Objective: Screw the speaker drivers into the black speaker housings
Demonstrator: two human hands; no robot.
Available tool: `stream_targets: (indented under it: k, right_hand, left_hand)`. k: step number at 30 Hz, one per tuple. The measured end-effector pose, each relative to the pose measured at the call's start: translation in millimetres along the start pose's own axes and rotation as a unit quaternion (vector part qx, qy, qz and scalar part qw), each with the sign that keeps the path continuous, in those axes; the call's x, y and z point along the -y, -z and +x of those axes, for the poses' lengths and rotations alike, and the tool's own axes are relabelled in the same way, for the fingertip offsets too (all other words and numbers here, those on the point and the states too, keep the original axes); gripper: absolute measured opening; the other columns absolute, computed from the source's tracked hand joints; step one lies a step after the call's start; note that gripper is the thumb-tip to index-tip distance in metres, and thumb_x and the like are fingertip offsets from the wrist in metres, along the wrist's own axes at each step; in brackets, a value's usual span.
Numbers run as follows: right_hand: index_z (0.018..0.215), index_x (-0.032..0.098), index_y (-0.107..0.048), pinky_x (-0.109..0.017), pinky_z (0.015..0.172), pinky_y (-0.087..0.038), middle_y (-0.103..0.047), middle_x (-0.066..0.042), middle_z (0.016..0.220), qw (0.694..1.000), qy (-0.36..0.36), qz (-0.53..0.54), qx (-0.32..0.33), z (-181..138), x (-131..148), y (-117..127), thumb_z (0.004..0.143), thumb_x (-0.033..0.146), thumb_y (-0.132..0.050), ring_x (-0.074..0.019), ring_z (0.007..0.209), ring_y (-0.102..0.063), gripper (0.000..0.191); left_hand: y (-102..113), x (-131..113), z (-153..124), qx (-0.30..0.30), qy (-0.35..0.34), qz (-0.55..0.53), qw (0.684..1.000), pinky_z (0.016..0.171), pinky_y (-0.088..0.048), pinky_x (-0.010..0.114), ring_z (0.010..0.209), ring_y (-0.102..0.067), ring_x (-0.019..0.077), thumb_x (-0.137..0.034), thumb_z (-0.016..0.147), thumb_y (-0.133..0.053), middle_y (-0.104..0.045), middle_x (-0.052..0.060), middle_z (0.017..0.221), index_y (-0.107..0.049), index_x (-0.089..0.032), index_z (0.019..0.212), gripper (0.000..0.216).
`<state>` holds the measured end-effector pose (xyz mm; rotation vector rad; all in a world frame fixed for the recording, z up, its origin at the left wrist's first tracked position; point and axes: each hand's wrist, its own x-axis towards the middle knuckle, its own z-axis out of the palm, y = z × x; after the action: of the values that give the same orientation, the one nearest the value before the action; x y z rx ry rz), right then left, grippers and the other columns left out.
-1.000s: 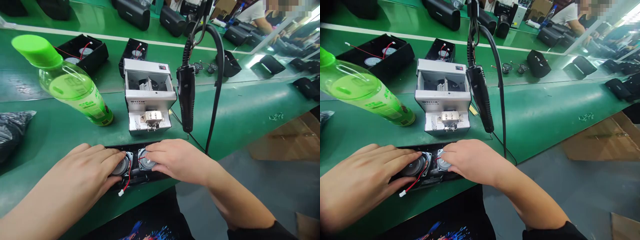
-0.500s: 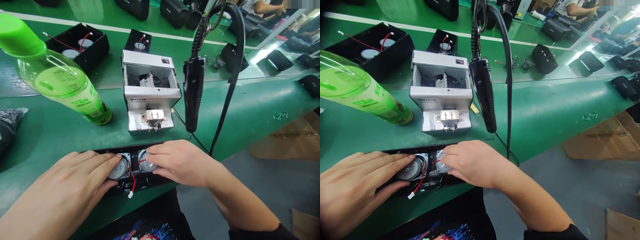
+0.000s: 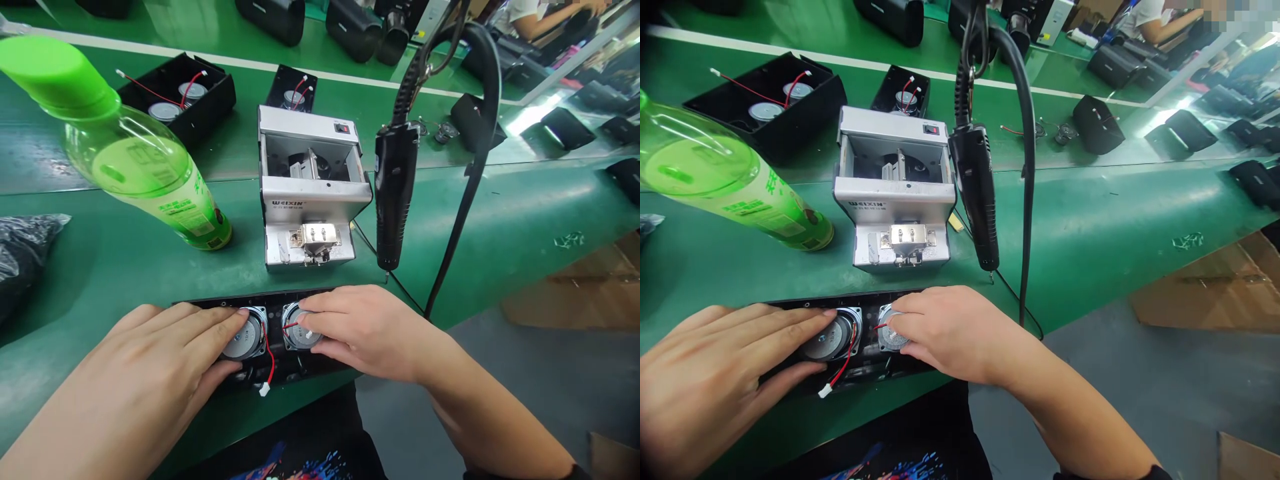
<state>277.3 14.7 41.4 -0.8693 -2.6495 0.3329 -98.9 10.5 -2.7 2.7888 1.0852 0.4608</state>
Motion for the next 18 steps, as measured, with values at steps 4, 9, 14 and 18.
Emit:
stream_targets:
  k: [4,9,14,18]
  right_hand:
    - [0.134,0.015,-0.092,-0.042,0.099,-0.085,-0.102,-0.012,0.142,1.0,-0.014,-0.004,0.011,2,3,1,0.122,0.029,-0.091,-0.0292,0.115,-0.101,0.019]
    - [0.135,0.018,-0.094,-0.046,0.098,-0.088,-0.102,-0.01,0.143,0.999,-0.041,-0.005,0.024,3,6,2,0.116,0.028,-0.099,-0.0332,0.115,-0.103,0.022]
    - [0.138,0.02,-0.094,-0.048,0.104,-0.089,-0.103,-0.009,0.138,0.999,-0.045,0.008,-0.003,-2,1,-4,0.124,0.023,-0.081,-0.033,0.12,-0.103,0.02]
    - [0.145,0.032,-0.095,-0.048,0.096,-0.091,-0.103,-0.005,0.139,0.998,-0.025,0.011,-0.048,-27,-10,-20,0.12,0.021,-0.073,-0.0323,0.112,-0.104,0.036]
  left_hand:
    - [8,-4,14,-0.021,-0.025,0.009,0.999,0.091,-0.048,0.051,0.101,-0.085,0.0316,-0.04,0.133,-0.051,-0.096,0.006,0.127,-0.079,-0.031,0.154,0.036]
    - [14,-8,28,-0.014,-0.023,-0.021,0.999,0.086,-0.049,0.051,0.094,-0.087,0.0306,-0.027,0.125,-0.064,-0.099,0.005,0.124,-0.085,-0.026,0.14,0.026]
    - [17,-16,38,0.048,0.033,-0.06,0.996,0.085,-0.046,0.05,0.103,-0.089,0.0323,-0.015,0.103,-0.099,-0.1,0.005,0.128,-0.091,-0.024,0.135,0.035]
    - [27,-30,51,0.106,0.074,-0.033,0.991,0.082,-0.046,0.05,0.104,-0.087,0.0284,-0.036,0.097,-0.115,-0.099,0.0,0.119,-0.091,-0.026,0.126,0.039]
